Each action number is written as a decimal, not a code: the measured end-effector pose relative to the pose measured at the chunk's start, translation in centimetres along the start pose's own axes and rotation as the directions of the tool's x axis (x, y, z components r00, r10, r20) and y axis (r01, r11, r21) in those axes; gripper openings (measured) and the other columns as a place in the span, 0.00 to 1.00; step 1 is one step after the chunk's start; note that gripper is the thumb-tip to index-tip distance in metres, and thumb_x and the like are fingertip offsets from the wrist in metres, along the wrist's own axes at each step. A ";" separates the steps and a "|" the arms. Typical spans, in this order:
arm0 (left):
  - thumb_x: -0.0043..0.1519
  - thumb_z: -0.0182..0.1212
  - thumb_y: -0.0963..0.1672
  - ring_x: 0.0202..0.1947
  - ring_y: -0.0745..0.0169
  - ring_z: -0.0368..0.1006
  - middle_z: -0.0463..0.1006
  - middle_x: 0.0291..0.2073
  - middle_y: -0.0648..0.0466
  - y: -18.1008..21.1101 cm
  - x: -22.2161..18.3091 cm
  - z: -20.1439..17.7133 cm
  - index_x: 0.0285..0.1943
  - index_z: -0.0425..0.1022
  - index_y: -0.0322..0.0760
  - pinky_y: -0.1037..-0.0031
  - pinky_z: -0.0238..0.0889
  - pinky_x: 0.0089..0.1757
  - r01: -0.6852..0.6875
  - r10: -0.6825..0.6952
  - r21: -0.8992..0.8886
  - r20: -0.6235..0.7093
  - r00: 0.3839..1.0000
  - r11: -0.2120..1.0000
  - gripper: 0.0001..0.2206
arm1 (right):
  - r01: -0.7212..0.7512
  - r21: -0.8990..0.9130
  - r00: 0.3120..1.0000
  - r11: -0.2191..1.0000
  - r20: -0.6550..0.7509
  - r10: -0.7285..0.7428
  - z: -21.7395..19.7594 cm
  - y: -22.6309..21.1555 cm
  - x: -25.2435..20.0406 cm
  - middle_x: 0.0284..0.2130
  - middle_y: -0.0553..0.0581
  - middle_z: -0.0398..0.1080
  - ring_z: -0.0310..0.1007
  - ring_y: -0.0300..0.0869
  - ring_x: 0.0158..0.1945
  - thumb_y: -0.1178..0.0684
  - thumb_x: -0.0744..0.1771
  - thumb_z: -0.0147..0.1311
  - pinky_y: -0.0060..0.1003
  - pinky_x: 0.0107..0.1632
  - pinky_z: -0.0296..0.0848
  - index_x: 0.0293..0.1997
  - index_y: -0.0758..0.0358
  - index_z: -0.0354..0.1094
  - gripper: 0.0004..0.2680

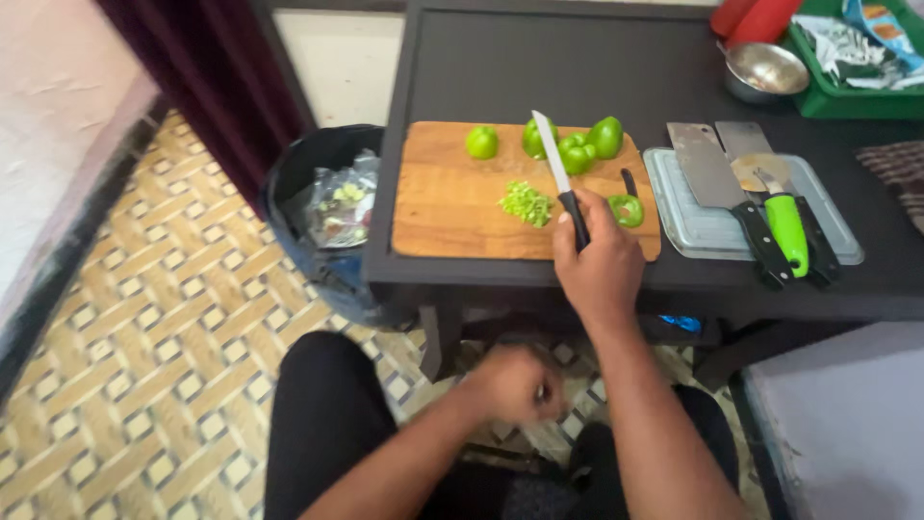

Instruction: The person chops green bell peppers on a wooden cutting board using a knife.

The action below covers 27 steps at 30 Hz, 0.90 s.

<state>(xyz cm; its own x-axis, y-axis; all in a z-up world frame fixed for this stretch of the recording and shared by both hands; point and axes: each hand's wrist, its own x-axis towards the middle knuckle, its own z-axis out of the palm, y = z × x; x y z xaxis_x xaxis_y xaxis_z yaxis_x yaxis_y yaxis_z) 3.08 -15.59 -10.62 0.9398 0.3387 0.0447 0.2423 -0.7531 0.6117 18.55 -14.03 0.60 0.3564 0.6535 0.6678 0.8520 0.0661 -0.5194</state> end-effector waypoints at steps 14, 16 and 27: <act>0.53 0.68 0.52 0.42 0.42 0.78 0.83 0.38 0.45 -7.0 -1.4 8.7 0.45 0.83 0.40 0.55 0.70 0.43 0.148 0.021 -0.238 0.587 0.810 0.960 0.17 | -0.090 -0.002 0.995 0.996 0.049 0.090 -0.7 -1.6 0.6 0.36 0.61 0.76 0.79 0.51 0.37 0.56 0.67 0.57 0.42 0.40 0.75 0.54 0.64 0.71 0.10; 0.53 0.68 0.52 0.42 0.42 0.78 0.83 0.39 0.45 -7.2 -2.0 9.2 0.45 0.82 0.39 0.55 0.70 0.43 0.145 0.012 -0.223 0.582 0.813 0.964 0.17 | -0.035 0.016 0.999 0.999 0.021 0.034 -0.5 -1.2 0.3 0.38 0.61 0.77 0.80 0.52 0.39 0.56 0.68 0.56 0.43 0.42 0.76 0.55 0.64 0.71 0.10; 0.55 0.69 0.51 0.41 0.43 0.78 0.83 0.43 0.47 -5.7 -8.5 11.6 0.43 0.81 0.36 0.57 0.71 0.41 -0.022 0.076 -0.213 0.249 0.966 0.977 0.16 | 0.028 0.025 0.993 0.999 -0.113 -0.025 0.3 0.0 -0.1 0.31 0.61 0.78 0.79 0.56 0.37 0.55 0.68 0.57 0.49 0.39 0.74 0.53 0.60 0.72 0.09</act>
<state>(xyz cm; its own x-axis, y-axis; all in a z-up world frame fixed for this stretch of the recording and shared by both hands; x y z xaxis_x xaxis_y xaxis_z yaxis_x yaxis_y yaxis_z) -3.49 -20.69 -23.66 0.9859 0.1291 -0.1067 0.1644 -0.6228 0.7649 18.38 -13.85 0.43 0.3763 0.5621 0.7365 0.8515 0.1035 -0.5140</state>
